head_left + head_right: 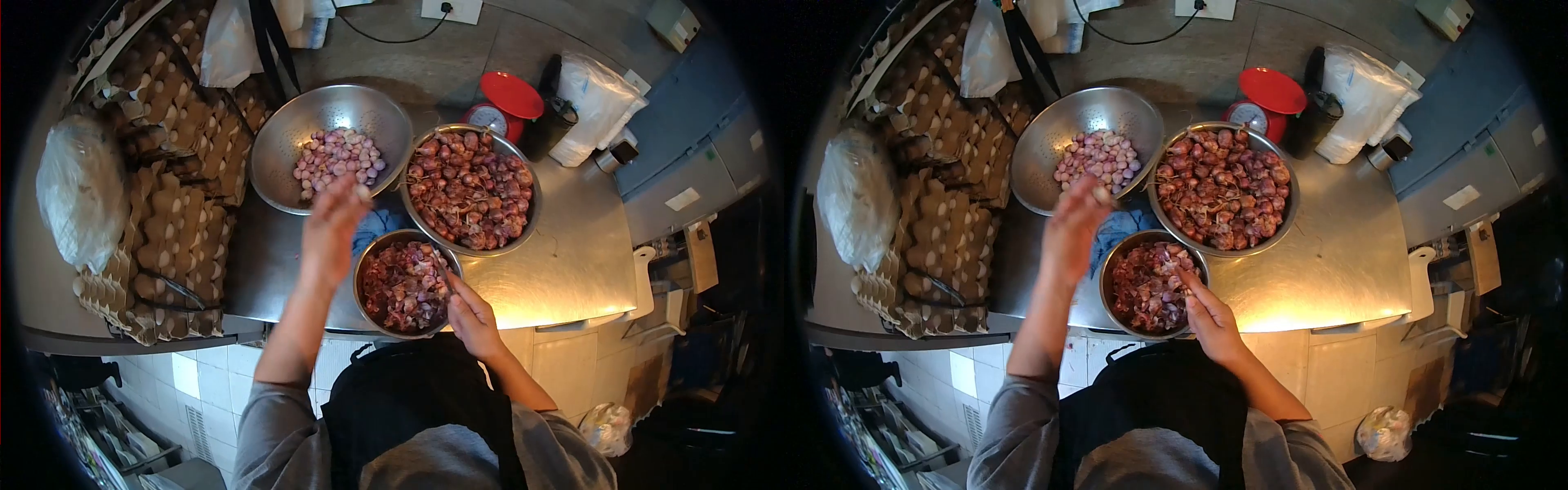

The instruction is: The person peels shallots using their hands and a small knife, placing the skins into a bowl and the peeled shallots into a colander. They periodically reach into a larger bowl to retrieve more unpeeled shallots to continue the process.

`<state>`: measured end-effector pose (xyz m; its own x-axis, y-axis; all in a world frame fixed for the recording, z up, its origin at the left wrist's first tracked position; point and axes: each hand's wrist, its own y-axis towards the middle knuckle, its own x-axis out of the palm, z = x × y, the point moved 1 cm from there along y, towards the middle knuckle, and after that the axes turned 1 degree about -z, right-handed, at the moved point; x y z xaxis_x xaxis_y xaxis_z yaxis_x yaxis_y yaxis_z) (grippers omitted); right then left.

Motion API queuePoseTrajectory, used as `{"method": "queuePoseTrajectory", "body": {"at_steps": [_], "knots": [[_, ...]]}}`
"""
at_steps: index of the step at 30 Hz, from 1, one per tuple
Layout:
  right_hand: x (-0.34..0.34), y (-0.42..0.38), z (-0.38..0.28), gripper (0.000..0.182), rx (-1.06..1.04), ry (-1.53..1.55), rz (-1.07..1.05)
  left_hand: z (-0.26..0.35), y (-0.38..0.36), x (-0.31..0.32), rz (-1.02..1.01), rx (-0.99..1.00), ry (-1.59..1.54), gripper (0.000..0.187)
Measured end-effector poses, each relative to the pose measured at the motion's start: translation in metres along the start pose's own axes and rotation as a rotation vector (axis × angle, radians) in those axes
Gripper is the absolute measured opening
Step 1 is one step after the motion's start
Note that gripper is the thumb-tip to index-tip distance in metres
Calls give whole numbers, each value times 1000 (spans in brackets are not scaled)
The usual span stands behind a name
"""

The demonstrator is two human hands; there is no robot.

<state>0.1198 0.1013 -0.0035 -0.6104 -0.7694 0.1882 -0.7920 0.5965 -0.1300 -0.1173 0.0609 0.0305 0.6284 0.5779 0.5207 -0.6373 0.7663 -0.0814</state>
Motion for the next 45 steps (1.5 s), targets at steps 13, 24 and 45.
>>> {"method": "queuePoseTrajectory", "body": {"at_steps": [13, 24, 45], "knots": [[-13, -21, -11, 42, 92, 11, -58, -73, 92, 67, -431, 339, 677, 20], [-32, -30, -16, 45, 95, 44, 27, -123, 94, 129, -793, 436, 1442, 33], [11, 3, 0, 53, 57, 246, -202, -55, -84, 20, -189, -87, 90, 33]]}}
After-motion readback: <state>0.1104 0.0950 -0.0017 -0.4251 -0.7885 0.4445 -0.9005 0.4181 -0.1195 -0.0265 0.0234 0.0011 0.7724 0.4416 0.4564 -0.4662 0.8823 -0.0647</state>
